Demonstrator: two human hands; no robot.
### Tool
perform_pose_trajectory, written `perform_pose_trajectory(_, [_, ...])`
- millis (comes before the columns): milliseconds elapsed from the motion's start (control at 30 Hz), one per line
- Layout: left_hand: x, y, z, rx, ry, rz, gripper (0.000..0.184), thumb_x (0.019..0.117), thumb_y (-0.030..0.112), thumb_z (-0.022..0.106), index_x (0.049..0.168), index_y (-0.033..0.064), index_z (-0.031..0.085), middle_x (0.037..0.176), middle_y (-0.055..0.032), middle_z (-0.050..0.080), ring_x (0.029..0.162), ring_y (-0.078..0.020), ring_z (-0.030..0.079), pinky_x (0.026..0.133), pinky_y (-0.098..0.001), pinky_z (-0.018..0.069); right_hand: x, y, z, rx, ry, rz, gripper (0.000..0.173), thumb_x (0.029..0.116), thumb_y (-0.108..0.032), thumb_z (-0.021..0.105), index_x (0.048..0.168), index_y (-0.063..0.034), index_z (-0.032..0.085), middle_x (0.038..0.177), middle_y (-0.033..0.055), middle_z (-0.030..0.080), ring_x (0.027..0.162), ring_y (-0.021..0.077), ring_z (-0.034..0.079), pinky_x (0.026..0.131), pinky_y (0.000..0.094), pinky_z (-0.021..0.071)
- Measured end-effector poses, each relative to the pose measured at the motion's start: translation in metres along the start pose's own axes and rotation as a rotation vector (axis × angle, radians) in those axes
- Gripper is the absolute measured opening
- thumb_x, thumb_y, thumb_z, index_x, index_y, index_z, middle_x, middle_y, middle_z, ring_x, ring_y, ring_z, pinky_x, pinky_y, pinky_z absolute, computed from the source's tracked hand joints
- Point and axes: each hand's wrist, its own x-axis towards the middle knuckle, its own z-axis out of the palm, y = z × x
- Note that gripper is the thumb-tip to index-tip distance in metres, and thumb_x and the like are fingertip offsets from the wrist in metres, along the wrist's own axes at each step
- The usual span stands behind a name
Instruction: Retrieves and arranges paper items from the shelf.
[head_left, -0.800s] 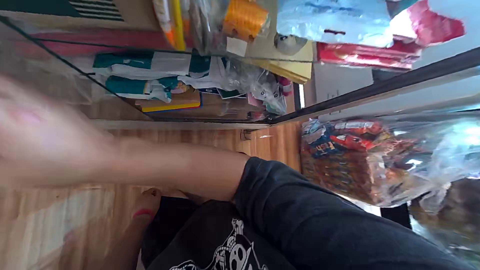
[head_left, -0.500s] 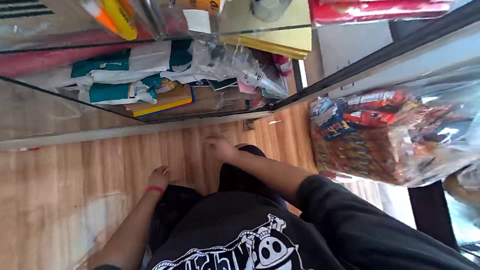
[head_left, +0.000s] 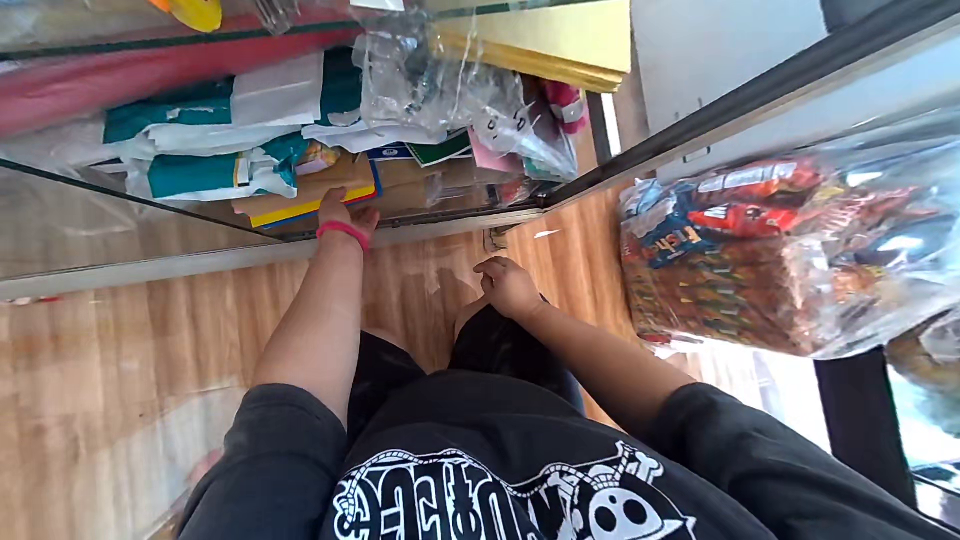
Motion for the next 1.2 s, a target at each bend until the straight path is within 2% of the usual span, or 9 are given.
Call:
perform_pose_trajectory(100, [-0.013, 0.016, 0.008, 0.004, 0.055, 0.042, 0.065, 0.1011, 0.031, 0.058, 0.155, 0.0126, 0.028, 0.153, -0.0211, 0.04, 0.129, -0.0369, 0.054, 0.093, -0.0516, 0.0553, -0.001, 0.005, 0.001, -0.007, 0.054, -0.023, 0.028, 0.0988, -0.003, 0.054, 0.118, -0.0004, 0.074, 0.123, 0.0225, 0.07, 0.12, 0.0398, 0.065, 0.103, 0.0548, 0.0508])
perform_pose_trajectory(400, [-0.031, 0.055, 0.006, -0.096, -0.082, 0.136, 0.046, 0.1038, 0.022, 0.045, 0.147, 0.0083, 0.035, 0.134, -0.022, 0.055, 0.11, -0.0347, 0.065, 0.083, -0.0489, 0.059, 0.008, 0.012, -0.001, 0.061, 0.098, -0.029, 0.028, 0.0998, -0.003, 0.052, 0.118, 0.0011, 0.073, 0.12, 0.0243, 0.07, 0.115, 0.0424, 0.067, 0.098, 0.058, 0.0526])
perform_pose_trajectory(567, [-0.018, 0.057, -0.016, 0.085, -0.153, 0.136, 0.042, 0.1031, 0.018, 0.038, 0.144, 0.0118, 0.037, 0.138, -0.0159, 0.058, 0.119, -0.0325, 0.064, 0.085, -0.0533, 0.058, 0.077, -0.018, -0.016, 0.424, 0.087, 0.185, 0.038, 0.1088, -0.016, 0.046, 0.142, -0.0031, 0.059, 0.136, 0.0198, 0.064, 0.125, 0.0313, 0.063, 0.109, 0.0497, 0.0487])
perform_pose_trajectory(733, [-0.006, 0.016, -0.036, 0.266, -0.159, 0.168, 0.04, 0.0989, 0.005, 0.039, 0.138, 0.0095, 0.044, 0.135, -0.0099, 0.056, 0.111, -0.0243, 0.063, 0.083, -0.0444, 0.0558, 0.162, -0.046, -0.021, 0.961, 0.226, 0.321, 0.046, 0.1072, -0.022, 0.054, 0.148, -0.0015, 0.047, 0.137, 0.0209, 0.059, 0.116, 0.0283, 0.063, 0.096, 0.0453, 0.0555])
perform_pose_trajectory(833, [-0.001, -0.018, -0.031, 0.286, -0.172, 0.169, 0.063, 0.0971, -0.005, 0.043, 0.157, 0.0114, 0.029, 0.152, -0.0141, 0.042, 0.124, -0.0274, 0.056, 0.091, -0.0444, 0.0539, 0.181, -0.063, -0.032, 1.028, 0.193, 0.374, 0.032, 0.1069, -0.022, 0.056, 0.132, -0.0011, 0.056, 0.098, 0.008, 0.061, 0.077, 0.0117, 0.059, 0.067, 0.0269, 0.0519])
perform_pose_trajectory(900, [0.001, -0.029, -0.022, 0.26, -0.166, 0.18, 0.076, 0.0965, -0.008, 0.045, 0.163, 0.015, 0.015, 0.16, -0.0161, 0.035, 0.129, -0.0296, 0.054, 0.093, -0.0443, 0.0543, 0.18, -0.076, -0.041, 1.044, 0.171, 0.441, 0.03, 0.1062, -0.018, 0.057, 0.131, -0.0004, 0.056, 0.093, 0.0061, 0.059, 0.072, 0.0089, 0.055, 0.064, 0.0232, 0.0485])
perform_pose_trajectory(1000, [-0.002, -0.026, -0.011, 0.265, -0.119, 0.249, 0.078, 0.0958, -0.009, 0.051, 0.163, 0.0118, 0.017, 0.152, -0.0191, 0.043, 0.129, -0.03, 0.052, 0.098, -0.0464, 0.0524, 0.183, -0.079, -0.047, 1.068, 0.178, 0.525, 0.025, 0.1052, -0.014, 0.056, 0.128, -0.0039, 0.054, 0.087, 0.0022, 0.055, 0.065, 0.0066, 0.051, 0.057, 0.0203, 0.0452])
perform_pose_trajectory(1133, [-0.015, -0.012, 0.001, 0.31, -0.071, 0.288, 0.077, 0.094, -0.007, 0.054, 0.162, 0.0103, 0.022, 0.147, -0.0202, 0.046, 0.13, -0.0334, 0.05, 0.104, -0.0549, 0.0466, 0.186, -0.09, -0.059, 1.34, 0.182, 0.587, 0.008, 0.101, -0.004, 0.05, 0.099, -0.0114, 0.05, 0.073, -0.0014, 0.05, 0.052, 0.0044, 0.047, 0.047, 0.0176, 0.0449])
perform_pose_trajectory(1200, [-0.018, -0.007, 0.01, 0.252, -0.093, 0.268, 0.089, 0.0925, -0.006, 0.055, 0.165, 0.0159, 0.01, 0.157, -0.0187, 0.038, 0.14, -0.0348, 0.044, 0.108, -0.0587, 0.045, 0.187, -0.097, -0.063, 1.499, 0.19, 0.586, 0.012, 0.1003, -0.001, 0.048, 0.096, -0.0122, 0.049, 0.072, -0.0013, 0.05, 0.052, 0.0048, 0.049, 0.048, 0.0181, 0.0469])
